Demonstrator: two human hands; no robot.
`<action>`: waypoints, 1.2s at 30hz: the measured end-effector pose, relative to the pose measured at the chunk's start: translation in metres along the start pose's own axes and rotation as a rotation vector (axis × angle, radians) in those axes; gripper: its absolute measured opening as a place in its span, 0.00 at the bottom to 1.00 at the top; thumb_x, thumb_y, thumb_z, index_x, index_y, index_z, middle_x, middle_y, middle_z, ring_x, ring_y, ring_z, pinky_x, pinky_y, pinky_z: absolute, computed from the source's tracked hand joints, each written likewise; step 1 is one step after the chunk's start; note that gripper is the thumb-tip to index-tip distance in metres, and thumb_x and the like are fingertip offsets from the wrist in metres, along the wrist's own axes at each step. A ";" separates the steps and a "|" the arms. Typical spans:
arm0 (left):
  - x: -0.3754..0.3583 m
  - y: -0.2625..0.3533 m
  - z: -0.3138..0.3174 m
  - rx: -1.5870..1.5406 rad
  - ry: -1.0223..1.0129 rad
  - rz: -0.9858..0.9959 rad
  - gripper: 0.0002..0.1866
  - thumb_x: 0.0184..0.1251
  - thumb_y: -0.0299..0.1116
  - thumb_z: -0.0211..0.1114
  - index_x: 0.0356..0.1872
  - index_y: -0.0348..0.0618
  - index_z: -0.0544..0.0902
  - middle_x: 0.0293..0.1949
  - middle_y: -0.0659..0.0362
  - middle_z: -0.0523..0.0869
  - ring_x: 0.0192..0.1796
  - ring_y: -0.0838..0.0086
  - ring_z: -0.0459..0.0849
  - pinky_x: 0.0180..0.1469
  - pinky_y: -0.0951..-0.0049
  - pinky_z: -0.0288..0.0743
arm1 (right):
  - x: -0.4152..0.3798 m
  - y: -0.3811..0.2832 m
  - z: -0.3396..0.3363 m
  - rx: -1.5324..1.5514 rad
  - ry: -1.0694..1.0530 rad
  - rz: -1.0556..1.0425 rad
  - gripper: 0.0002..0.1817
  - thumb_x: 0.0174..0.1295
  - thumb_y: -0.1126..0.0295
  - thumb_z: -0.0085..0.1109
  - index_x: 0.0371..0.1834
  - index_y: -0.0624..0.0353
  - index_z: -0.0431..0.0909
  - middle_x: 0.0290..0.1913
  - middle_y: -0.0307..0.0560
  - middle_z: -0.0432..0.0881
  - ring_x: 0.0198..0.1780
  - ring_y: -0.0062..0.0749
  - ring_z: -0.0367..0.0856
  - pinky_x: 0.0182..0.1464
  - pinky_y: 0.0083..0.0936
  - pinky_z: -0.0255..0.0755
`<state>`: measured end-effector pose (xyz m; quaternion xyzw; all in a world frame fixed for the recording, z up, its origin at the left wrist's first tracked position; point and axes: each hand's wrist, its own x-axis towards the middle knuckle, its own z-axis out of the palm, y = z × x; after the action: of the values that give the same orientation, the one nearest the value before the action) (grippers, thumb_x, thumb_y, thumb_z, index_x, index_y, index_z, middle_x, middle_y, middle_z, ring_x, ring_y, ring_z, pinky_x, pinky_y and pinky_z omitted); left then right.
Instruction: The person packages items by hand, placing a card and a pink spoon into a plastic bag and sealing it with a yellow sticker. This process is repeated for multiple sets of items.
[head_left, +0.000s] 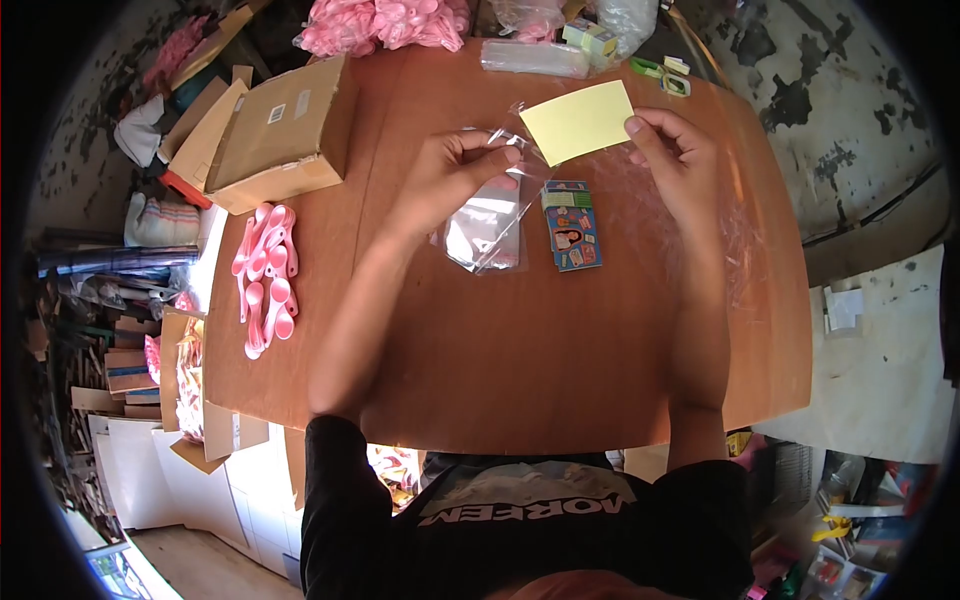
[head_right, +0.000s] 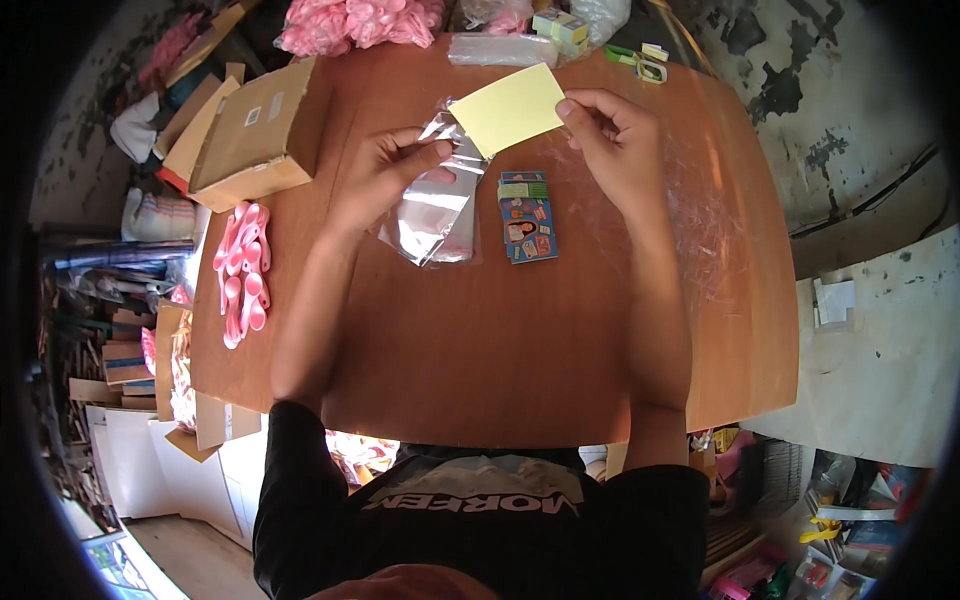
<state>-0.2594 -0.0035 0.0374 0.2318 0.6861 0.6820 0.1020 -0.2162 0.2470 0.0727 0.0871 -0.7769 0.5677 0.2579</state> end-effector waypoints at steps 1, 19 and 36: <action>0.001 0.004 0.000 -0.028 -0.001 -0.017 0.12 0.66 0.32 0.67 0.44 0.33 0.85 0.38 0.58 0.88 0.37 0.79 0.84 0.44 0.77 0.80 | 0.003 0.004 -0.001 -0.016 -0.029 0.006 0.10 0.63 0.68 0.64 0.41 0.64 0.84 0.27 0.35 0.81 0.26 0.14 0.75 0.28 0.13 0.68; 0.000 0.004 -0.007 0.094 -0.146 -0.124 0.13 0.66 0.34 0.67 0.44 0.34 0.85 0.34 0.61 0.87 0.37 0.84 0.81 0.42 0.80 0.75 | -0.004 -0.002 0.012 -0.054 -0.226 0.042 0.09 0.63 0.70 0.63 0.39 0.66 0.83 0.29 0.36 0.82 0.27 0.14 0.74 0.29 0.14 0.68; 0.014 0.030 -0.012 0.069 -0.114 0.018 0.13 0.66 0.31 0.66 0.48 0.35 0.84 0.34 0.59 0.88 0.40 0.80 0.84 0.45 0.79 0.76 | -0.005 -0.010 0.013 0.061 0.226 0.054 0.11 0.62 0.70 0.65 0.41 0.67 0.83 0.31 0.38 0.83 0.26 0.14 0.76 0.28 0.13 0.71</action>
<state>-0.2719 -0.0085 0.0705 0.2797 0.7002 0.6445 0.1270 -0.2111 0.2308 0.0759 0.0094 -0.7272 0.6041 0.3259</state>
